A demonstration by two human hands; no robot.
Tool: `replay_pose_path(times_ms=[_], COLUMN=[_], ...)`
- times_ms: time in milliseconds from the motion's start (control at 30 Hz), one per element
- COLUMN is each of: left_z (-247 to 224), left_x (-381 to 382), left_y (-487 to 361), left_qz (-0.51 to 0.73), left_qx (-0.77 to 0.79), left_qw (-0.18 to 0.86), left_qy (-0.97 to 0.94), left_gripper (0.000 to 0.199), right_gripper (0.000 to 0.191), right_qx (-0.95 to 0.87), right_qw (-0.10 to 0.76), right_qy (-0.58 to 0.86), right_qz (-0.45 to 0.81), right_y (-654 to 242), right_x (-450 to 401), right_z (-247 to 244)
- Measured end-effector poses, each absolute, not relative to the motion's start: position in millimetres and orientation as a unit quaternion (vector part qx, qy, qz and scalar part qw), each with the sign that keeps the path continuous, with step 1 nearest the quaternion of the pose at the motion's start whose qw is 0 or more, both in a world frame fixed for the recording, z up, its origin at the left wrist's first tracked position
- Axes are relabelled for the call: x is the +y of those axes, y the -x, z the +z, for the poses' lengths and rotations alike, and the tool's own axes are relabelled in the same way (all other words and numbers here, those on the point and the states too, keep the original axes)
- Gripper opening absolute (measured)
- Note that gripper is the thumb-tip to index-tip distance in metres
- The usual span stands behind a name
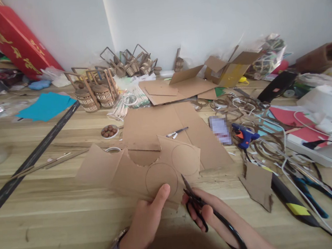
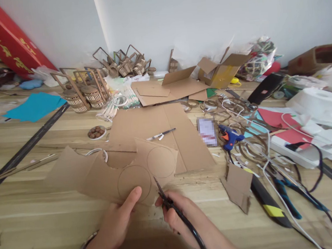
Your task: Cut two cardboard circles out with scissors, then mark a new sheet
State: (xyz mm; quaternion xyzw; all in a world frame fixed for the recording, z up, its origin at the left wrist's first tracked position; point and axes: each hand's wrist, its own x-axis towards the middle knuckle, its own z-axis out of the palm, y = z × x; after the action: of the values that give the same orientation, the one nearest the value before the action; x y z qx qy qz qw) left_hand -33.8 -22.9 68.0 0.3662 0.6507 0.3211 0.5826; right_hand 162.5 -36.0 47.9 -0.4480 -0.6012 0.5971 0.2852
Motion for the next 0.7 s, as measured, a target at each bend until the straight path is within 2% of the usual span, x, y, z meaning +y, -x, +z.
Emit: replay_pose_path(times_ms=[200,533,700], left_z=[64.9,59.0,63.6], left_x=[-23.2,-25.0,-25.5], left_y=[33.4,34.1,30.9], left_qz=[0.342,0.342,0.353], left_qx=[0.637,0.635,0.642], left_qw=[0.584,0.593,0.587], left_qy=[-0.369,-0.357,-0.346], left_gripper=[0.042,0.043,0.042], right_gripper=[0.081,0.071,0.074], right_qx=[-0.595,-0.545,-0.549], right_qw=[0.286,0.304,0.320], right_qy=[0.466,0.482,0.498], right_qz=[0.589,0.615,0.590], right_y=[-158.7,-157.2,-152.9], right_x=[-38.6,-43.9,-46.1], right_z=[47.8,40.0,39.5])
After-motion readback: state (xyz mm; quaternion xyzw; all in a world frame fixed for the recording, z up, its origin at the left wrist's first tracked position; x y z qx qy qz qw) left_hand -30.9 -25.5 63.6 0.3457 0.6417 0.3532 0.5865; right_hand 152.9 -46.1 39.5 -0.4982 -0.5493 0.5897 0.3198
